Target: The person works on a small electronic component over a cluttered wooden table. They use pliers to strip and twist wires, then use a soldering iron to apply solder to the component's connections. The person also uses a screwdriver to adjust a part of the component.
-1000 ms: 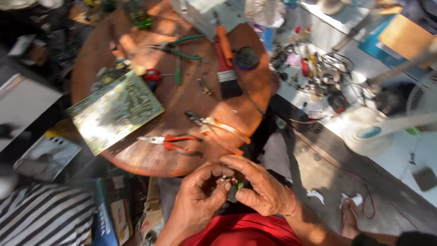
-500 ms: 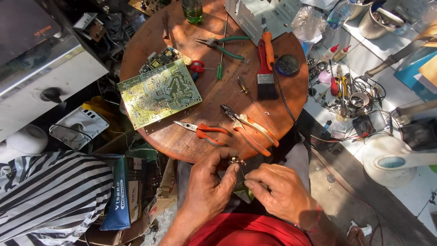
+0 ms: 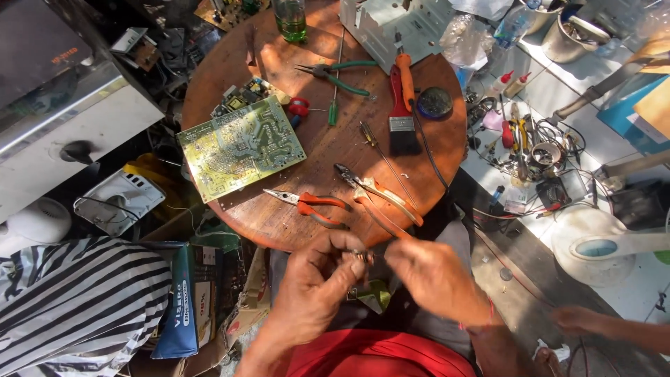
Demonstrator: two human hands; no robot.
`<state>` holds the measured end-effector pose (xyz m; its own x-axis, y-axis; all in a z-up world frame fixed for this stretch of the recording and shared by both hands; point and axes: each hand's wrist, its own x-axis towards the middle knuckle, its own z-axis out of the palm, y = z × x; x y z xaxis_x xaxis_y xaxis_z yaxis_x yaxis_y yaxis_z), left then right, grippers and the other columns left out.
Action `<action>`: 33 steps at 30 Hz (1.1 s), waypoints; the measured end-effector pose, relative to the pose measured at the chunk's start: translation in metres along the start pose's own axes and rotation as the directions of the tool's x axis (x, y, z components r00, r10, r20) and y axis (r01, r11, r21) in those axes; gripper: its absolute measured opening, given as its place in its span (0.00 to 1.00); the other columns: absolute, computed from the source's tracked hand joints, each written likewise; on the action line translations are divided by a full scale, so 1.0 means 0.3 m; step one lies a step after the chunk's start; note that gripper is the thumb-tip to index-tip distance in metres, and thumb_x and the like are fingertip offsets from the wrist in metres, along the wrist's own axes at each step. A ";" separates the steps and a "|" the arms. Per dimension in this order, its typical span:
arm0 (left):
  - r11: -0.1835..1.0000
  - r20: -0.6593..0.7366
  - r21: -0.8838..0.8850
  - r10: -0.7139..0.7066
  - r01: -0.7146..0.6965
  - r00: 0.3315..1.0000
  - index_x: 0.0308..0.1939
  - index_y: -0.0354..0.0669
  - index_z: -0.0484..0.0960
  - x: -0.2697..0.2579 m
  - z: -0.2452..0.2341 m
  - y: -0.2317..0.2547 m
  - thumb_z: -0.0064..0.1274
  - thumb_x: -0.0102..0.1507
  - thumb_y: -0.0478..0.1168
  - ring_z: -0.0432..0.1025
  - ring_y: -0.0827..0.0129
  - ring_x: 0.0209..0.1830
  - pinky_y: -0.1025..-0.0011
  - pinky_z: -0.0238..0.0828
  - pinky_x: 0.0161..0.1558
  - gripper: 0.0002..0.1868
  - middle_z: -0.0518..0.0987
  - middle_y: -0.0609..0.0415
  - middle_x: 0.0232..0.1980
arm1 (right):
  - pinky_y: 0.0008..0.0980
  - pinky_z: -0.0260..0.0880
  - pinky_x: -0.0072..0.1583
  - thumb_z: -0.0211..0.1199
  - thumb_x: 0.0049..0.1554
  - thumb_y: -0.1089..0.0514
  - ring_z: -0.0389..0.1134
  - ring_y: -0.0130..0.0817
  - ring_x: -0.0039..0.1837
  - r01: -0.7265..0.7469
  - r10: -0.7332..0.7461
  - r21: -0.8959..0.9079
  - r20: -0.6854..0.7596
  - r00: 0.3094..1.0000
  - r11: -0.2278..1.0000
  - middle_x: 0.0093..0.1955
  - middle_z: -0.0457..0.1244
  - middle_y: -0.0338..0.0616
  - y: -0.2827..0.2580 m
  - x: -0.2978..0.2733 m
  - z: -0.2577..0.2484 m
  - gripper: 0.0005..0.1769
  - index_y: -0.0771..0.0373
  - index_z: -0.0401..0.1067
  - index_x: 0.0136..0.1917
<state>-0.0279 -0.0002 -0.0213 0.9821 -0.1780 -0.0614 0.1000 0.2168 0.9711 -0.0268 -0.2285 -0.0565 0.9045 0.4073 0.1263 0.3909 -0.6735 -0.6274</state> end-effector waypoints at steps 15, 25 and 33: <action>0.989 -0.217 0.028 0.150 -0.148 0.965 0.45 0.38 0.83 0.014 0.012 0.020 0.58 0.64 0.38 0.73 0.73 0.37 0.74 0.72 0.39 0.08 0.80 0.55 0.41 | 0.29 0.73 0.48 0.55 0.64 0.48 0.75 0.31 0.46 -0.013 0.010 0.233 0.015 1.000 0.972 0.45 0.72 0.37 -0.053 0.006 -0.044 0.16 0.59 0.77 0.48; 0.983 -0.105 0.009 0.183 -0.183 0.977 0.46 0.36 0.81 0.007 0.021 0.036 0.57 0.65 0.36 0.78 0.69 0.42 0.73 0.79 0.46 0.08 0.82 0.52 0.44 | 0.28 0.76 0.53 0.64 0.59 0.53 0.75 0.29 0.49 -0.093 0.153 0.603 -0.050 0.987 0.792 0.50 0.72 0.42 -0.121 0.086 0.039 0.19 0.65 0.73 0.60; 0.992 0.214 0.118 -0.069 0.044 0.974 0.42 0.41 0.81 0.010 -0.027 0.048 0.54 0.66 0.34 0.66 0.76 0.32 0.74 0.65 0.35 0.02 0.75 0.58 0.36 | 0.31 0.67 0.45 0.56 0.62 0.56 0.71 0.31 0.40 0.049 0.015 0.239 -0.258 0.966 0.970 0.40 0.70 0.35 -0.171 0.111 -0.070 0.08 0.58 0.74 0.46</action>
<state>-0.0223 0.0102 -0.0094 0.9161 -0.3935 -0.0771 0.1235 0.0940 0.9879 -0.0130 -0.1933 -0.0040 0.9234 0.2244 0.3113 0.3829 -0.4859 -0.7857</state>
